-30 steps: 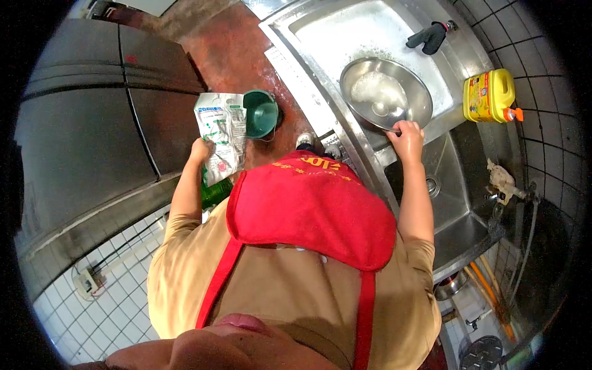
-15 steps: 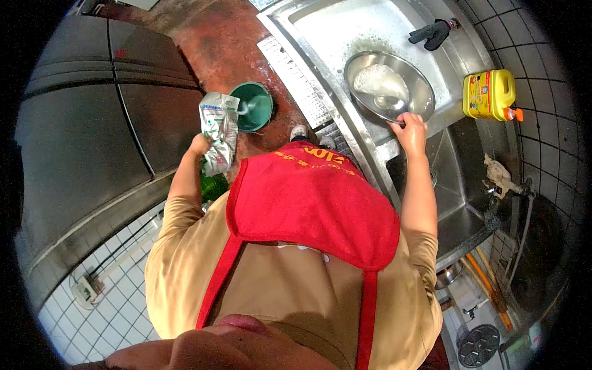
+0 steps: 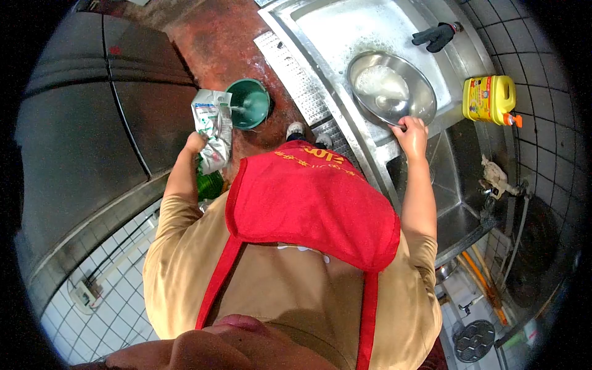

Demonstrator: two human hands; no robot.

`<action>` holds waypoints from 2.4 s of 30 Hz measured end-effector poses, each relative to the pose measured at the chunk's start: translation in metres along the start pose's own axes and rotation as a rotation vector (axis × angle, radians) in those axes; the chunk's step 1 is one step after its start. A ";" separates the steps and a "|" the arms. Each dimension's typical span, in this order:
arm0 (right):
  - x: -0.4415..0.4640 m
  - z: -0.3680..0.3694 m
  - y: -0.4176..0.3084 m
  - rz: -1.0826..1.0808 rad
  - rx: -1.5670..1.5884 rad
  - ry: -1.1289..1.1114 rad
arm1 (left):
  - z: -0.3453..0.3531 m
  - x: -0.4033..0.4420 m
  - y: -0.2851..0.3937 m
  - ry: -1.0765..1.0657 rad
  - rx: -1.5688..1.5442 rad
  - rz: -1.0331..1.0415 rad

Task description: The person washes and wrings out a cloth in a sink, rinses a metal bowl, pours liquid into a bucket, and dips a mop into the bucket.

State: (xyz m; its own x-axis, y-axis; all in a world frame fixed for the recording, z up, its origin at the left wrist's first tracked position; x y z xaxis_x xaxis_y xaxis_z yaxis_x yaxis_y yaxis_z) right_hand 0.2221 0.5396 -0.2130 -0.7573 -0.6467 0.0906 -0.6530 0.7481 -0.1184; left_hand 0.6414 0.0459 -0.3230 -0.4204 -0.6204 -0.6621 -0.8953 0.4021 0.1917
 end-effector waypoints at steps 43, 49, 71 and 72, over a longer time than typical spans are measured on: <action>0.032 -0.017 -0.013 -0.032 -0.068 -0.077 | -0.010 0.061 -0.028 -0.167 -0.140 -0.023; 0.034 -0.026 -0.023 -0.049 -0.060 -0.046 | -0.023 0.051 -0.024 -0.205 -0.241 -0.131; 0.042 -0.015 -0.017 -0.038 -0.044 -0.111 | -0.026 0.058 -0.024 -0.222 -0.122 -0.136; 0.045 -0.014 -0.016 -0.039 -0.043 -0.101 | -0.033 0.049 -0.010 -0.174 -0.156 -0.194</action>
State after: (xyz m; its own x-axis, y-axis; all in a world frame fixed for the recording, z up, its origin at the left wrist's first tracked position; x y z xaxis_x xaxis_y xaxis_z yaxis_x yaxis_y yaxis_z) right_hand 0.1984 0.5003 -0.1933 -0.7280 -0.6856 -0.0061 -0.6834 0.7263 -0.0736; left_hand 0.6244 -0.0108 -0.3331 -0.2197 -0.5451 -0.8091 -0.9739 0.1704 0.1496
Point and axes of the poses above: each hand's wrist, its own x-axis towards the middle knuckle, its own z-axis out of the palm, y = z × x, the point moved 2 cm from there along x, towards the middle knuckle, and after that the axes turned 11 degrees about -x, right-handed, at the moved point
